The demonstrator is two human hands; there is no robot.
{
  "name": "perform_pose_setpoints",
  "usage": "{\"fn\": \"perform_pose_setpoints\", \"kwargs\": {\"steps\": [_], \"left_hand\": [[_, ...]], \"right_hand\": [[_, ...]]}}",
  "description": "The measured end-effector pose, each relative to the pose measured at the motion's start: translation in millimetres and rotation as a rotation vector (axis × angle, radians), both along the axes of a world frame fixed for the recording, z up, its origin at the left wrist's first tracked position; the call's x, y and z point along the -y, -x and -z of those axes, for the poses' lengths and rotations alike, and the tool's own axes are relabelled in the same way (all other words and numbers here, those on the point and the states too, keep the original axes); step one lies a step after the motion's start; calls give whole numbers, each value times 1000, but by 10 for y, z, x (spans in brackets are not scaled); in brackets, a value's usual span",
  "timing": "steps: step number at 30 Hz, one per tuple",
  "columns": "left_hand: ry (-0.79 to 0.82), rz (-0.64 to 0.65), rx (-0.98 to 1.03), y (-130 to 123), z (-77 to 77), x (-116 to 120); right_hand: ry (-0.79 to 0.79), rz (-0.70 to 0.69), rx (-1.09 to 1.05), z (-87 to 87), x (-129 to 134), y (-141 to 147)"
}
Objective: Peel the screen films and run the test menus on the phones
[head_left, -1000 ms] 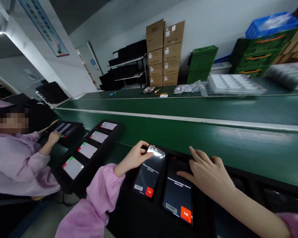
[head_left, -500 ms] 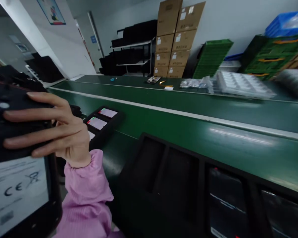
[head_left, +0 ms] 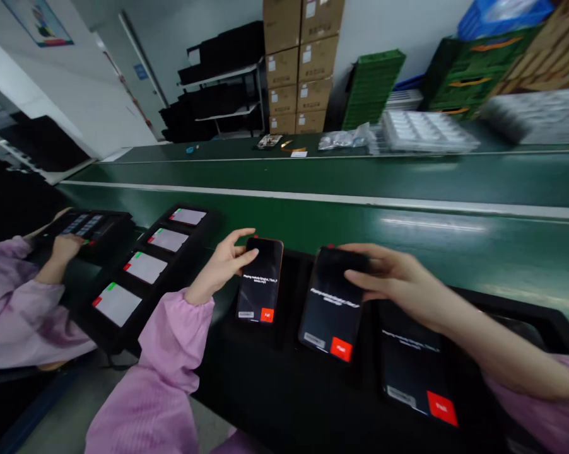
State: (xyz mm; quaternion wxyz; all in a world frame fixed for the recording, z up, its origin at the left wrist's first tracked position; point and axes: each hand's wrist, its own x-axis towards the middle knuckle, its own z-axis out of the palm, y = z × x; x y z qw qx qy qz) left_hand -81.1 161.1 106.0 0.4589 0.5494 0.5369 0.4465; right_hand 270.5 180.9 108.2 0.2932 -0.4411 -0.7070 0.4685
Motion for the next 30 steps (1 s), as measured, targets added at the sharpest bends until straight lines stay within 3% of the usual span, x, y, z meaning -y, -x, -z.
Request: {"fn": "perform_pose_setpoints", "kwargs": {"steps": [3, 5, 8, 10, 12, 14, 17, 21, 25, 28, 30], "left_hand": [[37, 97, -234, -168, 86, -106], [-12, 94, -394, -225, 52, -121], [-164, -53, -579, -255, -120, -5], [-317, -134, -721, -278, -237, 163], [-479, -65, -874, -329, -277, 364], [-570, 128, -981, -415, -207, 532], [-581, 330, -1065, -599, 32, 582], [-589, 333, -1181, -917, 281, 222], [-548, 334, -1216, -1129, 305, -161], [-541, 321, -1250, -1175, 265, -231], [-531, 312, -1283, -1182, 229, -200]], "right_hand": [[-111, 20, 105, 159, 1, 233], [-225, 94, 159, 102, 17, 263], [-480, 169, 187, -251, 193, 40], [-762, 221, 217, -535, 439, -229], [-873, 272, 281, -721, 752, -518], [-847, 326, 356, -746, 1066, -771], [-731, 356, 413, -508, 1427, -1038], [-667, 371, 465, 13, 1701, -1264], [-736, 356, 581, 395, 1934, -1427], [-806, 349, 743, 517, 2060, -1427], [-838, 378, 740, 528, 2077, -1313]]}}
